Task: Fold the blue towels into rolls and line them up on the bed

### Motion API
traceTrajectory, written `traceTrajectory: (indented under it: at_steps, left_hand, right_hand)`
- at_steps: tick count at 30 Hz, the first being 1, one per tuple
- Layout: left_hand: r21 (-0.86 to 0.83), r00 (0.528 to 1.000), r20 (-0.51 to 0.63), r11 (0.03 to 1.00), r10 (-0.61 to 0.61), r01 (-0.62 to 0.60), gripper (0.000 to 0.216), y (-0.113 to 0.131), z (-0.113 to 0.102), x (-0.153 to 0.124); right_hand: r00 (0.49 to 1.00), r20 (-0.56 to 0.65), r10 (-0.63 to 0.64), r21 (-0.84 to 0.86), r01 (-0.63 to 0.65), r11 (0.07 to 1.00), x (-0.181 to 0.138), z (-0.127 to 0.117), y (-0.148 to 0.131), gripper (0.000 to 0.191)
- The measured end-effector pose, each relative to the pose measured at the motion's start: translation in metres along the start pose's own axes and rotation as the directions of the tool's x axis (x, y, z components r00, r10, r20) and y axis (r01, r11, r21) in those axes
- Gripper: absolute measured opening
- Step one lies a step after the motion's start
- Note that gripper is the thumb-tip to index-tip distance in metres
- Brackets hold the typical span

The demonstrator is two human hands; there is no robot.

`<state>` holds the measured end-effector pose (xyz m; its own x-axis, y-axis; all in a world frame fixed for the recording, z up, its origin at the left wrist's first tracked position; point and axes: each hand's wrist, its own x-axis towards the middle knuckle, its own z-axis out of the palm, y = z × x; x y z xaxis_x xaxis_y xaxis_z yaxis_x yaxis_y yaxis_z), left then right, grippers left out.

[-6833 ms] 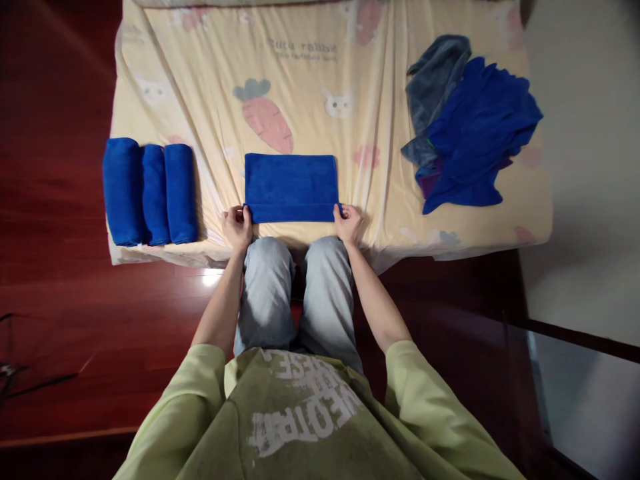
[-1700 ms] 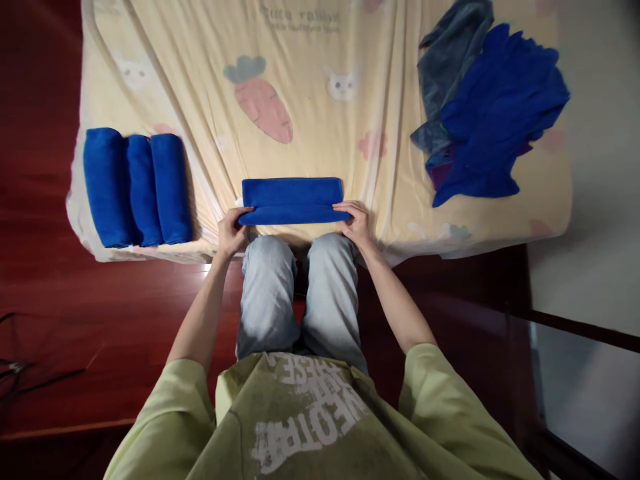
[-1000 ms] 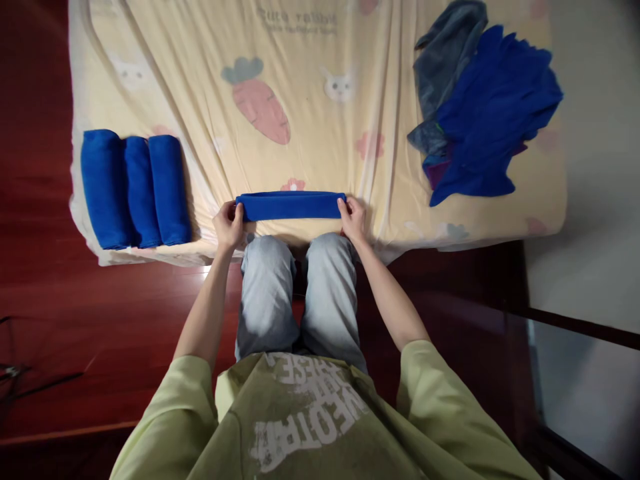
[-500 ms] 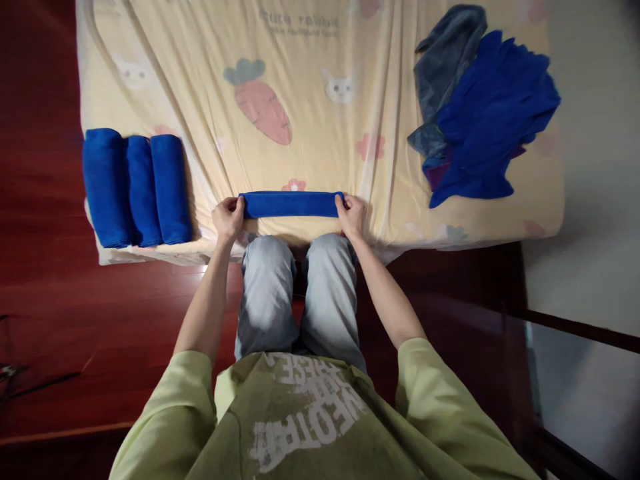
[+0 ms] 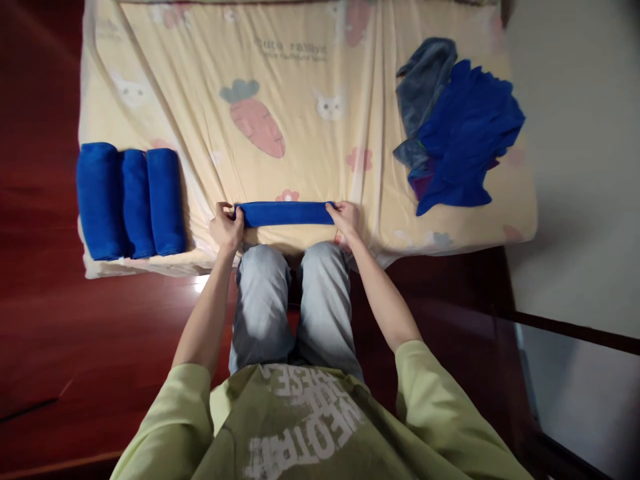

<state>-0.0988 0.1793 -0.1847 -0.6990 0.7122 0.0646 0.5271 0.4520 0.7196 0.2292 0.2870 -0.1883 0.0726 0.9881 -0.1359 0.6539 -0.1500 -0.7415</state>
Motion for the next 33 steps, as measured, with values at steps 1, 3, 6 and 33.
traceTrajectory:
  at_steps: [1, 3, 6, 33]
  left_hand:
    - [0.002, 1.0, -0.005, 1.0, 0.001, -0.001, 0.023, 0.0, 0.001, 0.001]
    - [0.001, 1.0, -0.008, 1.0, 0.006, -0.006, 0.021, 0.001, 0.002, 0.002]
    - [-0.007, 0.997, -0.031, 0.998, 0.067, -0.067, 0.018, 0.002, 0.002, 0.0]
    - [0.107, 0.613, 0.476, 0.651, 0.631, -0.752, 0.052, -0.002, -0.029, 0.022]
  right_hand:
    - [1.0, 0.0, 0.015, 0.02, -0.015, 1.0, 0.001, -0.001, 0.0, 0.03]
    - [1.0, -0.013, 0.013, 0.036, -0.013, 0.999, 0.001, -0.001, 0.0, 0.028]
    - [0.997, -0.054, -0.059, -0.036, 0.057, 0.998, -0.008, 0.0, -0.003, 0.026]
    - [0.794, 0.27, -0.544, -0.432, 0.605, 0.669, -0.024, -0.026, -0.016, 0.053]
